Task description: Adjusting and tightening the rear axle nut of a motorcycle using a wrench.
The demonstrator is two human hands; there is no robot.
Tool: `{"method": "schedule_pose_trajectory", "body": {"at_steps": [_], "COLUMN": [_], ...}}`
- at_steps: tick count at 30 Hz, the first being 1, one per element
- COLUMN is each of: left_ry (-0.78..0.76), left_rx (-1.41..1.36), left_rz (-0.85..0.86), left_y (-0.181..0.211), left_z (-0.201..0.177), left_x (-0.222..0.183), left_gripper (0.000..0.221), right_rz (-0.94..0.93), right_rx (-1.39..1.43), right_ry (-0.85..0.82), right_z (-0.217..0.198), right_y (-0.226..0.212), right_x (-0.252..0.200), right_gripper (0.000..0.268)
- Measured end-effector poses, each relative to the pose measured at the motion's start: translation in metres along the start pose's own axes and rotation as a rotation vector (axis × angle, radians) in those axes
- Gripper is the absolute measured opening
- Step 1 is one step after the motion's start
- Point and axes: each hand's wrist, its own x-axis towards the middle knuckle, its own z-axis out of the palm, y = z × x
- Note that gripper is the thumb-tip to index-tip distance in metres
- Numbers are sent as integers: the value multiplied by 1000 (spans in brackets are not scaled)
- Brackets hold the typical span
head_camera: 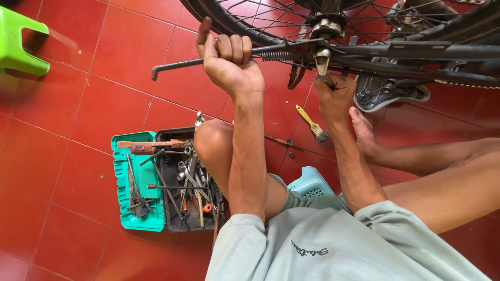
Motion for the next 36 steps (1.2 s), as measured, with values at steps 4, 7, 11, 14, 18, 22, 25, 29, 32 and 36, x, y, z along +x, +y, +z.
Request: {"method": "schedule_pose_trajectory", "body": {"at_steps": [4,7,11,14,18,22,25,29,32,36], "left_ry": [14,169,147,-156,-680,-702,-738,-830,-841,-980], "left_rx": [113,308,815,1132,1607,1997,1935,1961,1908,2007], "left_rz": [4,34,-241,-59,493,648,552,859,1043,1168], "left_y": [9,11,9,28,59,44,32,25,26,33], "left_z": [14,14,8,10,64,71,63,56,65,83], "left_x": [-11,-29,-85,-121,-112,-60,-44,-48,-49,-52], "left_gripper": [21,24,64,39,24,22,36,38,38,48], "right_rz": [0,50,-26,-48,27,8,95,123,162,230], "right_rx": [-41,-86,-237,-167,-242,-134,-92,37,126,397], "right_ry": [-11,18,10,-8,-37,-56,-81,-62,-26,67], "right_z": [-3,-8,-23,-26,-18,-14,-7,3,17,45], "right_y": [-7,-9,8,18,-13,-16,-16,-7,2,15], "right_x": [2,0,8,10,7,5,4,-3,-6,-13], "right_gripper": [49,48,46,42,55,54,52,53,51,36]}}
